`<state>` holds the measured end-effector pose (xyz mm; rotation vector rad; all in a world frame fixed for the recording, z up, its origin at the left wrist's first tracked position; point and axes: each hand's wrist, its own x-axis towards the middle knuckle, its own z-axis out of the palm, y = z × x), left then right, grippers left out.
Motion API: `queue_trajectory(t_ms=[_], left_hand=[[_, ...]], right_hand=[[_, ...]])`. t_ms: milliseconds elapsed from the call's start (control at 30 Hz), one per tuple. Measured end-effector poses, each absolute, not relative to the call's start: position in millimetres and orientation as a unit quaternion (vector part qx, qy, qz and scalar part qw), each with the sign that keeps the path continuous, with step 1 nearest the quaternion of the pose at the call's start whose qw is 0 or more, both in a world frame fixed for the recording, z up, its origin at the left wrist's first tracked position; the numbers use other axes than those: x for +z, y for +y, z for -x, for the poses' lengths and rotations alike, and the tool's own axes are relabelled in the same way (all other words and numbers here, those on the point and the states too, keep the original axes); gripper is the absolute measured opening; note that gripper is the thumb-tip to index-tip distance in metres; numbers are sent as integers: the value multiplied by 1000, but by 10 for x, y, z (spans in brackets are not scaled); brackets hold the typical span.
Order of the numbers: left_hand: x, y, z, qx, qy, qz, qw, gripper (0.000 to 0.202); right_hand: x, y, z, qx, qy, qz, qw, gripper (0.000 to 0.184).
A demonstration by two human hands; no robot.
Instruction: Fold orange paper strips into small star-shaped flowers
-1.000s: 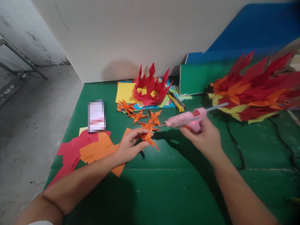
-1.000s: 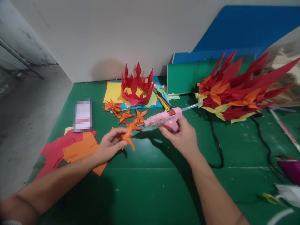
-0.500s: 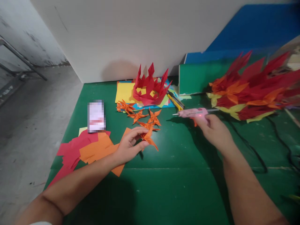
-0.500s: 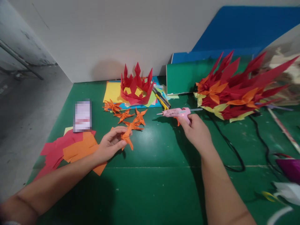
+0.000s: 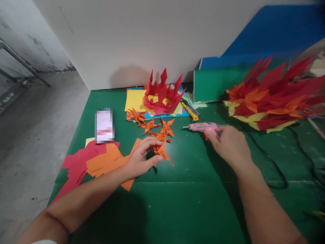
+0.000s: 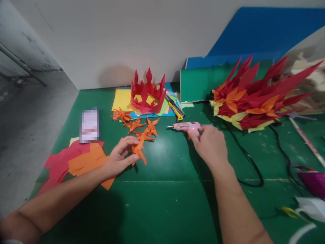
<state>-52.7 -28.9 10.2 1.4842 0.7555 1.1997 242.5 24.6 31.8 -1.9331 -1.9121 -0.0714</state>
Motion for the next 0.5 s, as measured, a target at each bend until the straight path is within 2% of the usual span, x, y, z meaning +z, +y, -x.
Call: queue_trajectory(t_ms=[67, 100, 200, 267, 333, 500], left_hand=[[97, -287, 525, 502, 321, -630, 498, 30], [94, -285, 524, 501, 326, -638, 485, 30], [88, -277, 522, 494, 351, -664, 438, 30], [92, -273, 521, 490, 362, -676, 414, 31], [102, -272, 520, 489, 361, -684, 403, 31], [122, -282, 520, 479, 343, -710, 386, 33]], right_hand=[[381, 203, -2322, -72, -675, 698, 227, 30], [413, 166, -2243, -52, -689, 677, 254, 29], [467, -5, -1930, 124, -755, 546, 342, 25], [458, -140, -1713, 236, -787, 457, 341, 34], [434, -253, -1544, 282, -799, 410, 338, 39], [406, -339, -1406, 245, -798, 408, 370, 8]])
